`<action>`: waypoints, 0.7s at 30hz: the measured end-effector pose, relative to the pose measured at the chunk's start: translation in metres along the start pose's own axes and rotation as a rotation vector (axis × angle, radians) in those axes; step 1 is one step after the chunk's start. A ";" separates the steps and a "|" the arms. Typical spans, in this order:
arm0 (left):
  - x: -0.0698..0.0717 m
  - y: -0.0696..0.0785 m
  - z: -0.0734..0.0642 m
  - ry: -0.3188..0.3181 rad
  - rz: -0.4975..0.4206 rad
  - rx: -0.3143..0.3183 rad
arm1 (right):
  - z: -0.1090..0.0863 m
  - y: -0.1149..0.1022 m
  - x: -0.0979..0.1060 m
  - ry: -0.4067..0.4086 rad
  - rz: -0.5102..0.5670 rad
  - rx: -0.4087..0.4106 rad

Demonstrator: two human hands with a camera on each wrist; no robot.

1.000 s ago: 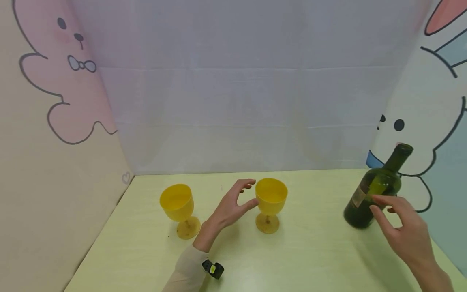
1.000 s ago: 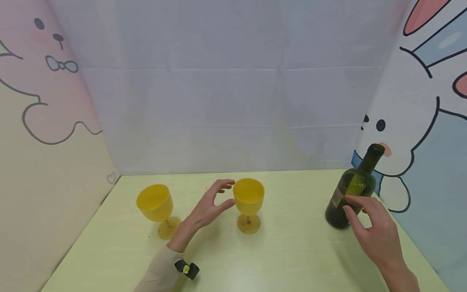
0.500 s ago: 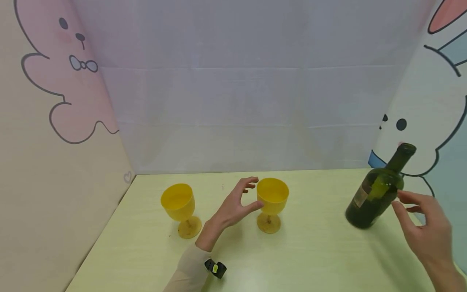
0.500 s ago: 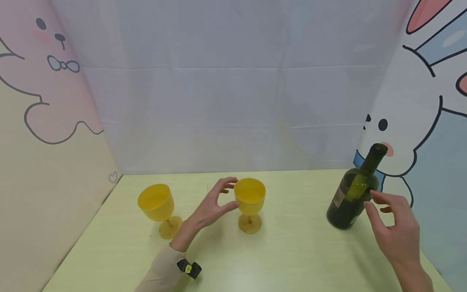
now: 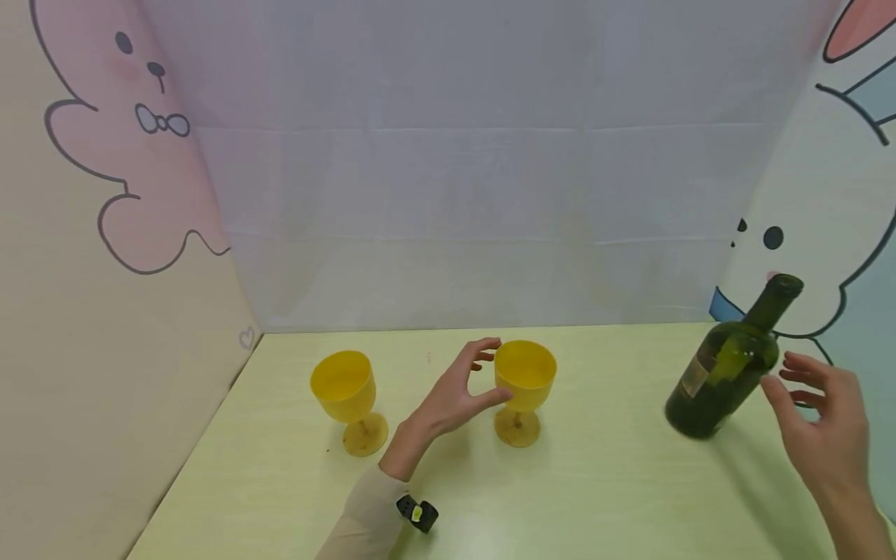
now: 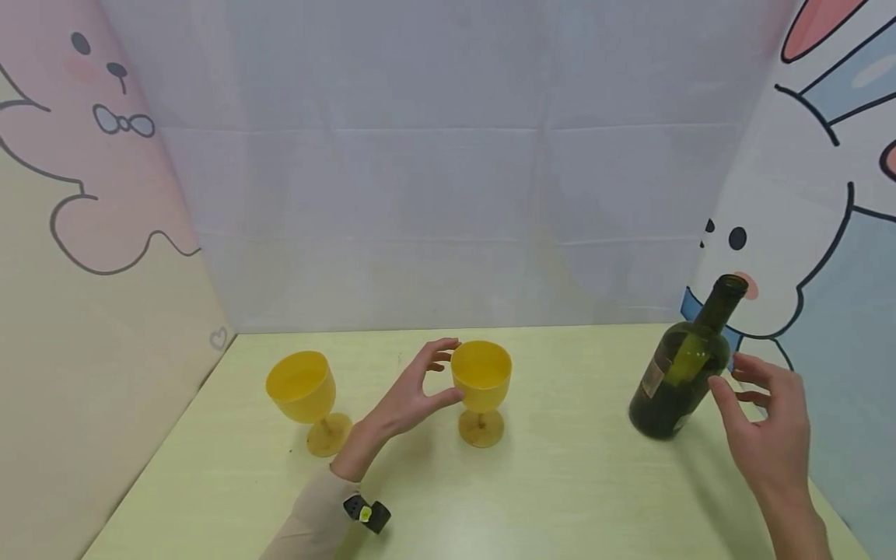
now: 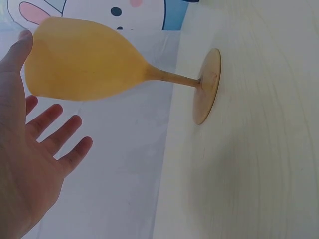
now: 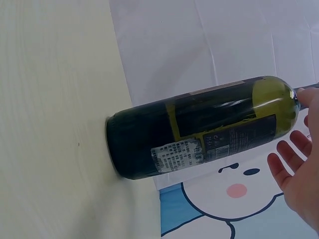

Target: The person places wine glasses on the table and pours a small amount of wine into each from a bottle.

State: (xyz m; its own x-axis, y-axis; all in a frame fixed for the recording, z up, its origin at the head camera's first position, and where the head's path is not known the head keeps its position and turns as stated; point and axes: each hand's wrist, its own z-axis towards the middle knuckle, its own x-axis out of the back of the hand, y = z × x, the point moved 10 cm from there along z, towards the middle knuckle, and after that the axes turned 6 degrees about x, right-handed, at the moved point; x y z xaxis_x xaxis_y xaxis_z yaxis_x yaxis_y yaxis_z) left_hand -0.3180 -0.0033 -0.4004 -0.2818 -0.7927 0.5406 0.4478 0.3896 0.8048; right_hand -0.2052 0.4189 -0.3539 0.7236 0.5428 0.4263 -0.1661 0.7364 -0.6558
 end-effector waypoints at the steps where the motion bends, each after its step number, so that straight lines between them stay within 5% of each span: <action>1: 0.000 0.000 0.000 0.001 -0.003 0.000 | 0.001 0.002 -0.001 -0.002 0.016 -0.014; 10: -0.005 -0.002 -0.001 -0.011 0.002 -0.005 | 0.002 0.019 -0.011 -0.027 0.086 -0.142; 21: -0.007 0.000 0.002 -0.024 0.011 0.002 | 0.010 0.032 -0.031 -0.076 0.179 -0.157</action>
State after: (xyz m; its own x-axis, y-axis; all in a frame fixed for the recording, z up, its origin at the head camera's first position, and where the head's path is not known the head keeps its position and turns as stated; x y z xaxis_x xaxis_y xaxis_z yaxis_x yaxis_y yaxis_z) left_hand -0.3177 0.0026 -0.4038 -0.2967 -0.7770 0.5552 0.4498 0.3992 0.7990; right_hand -0.2392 0.4297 -0.3819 0.6384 0.6925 0.3361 -0.1769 0.5570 -0.8115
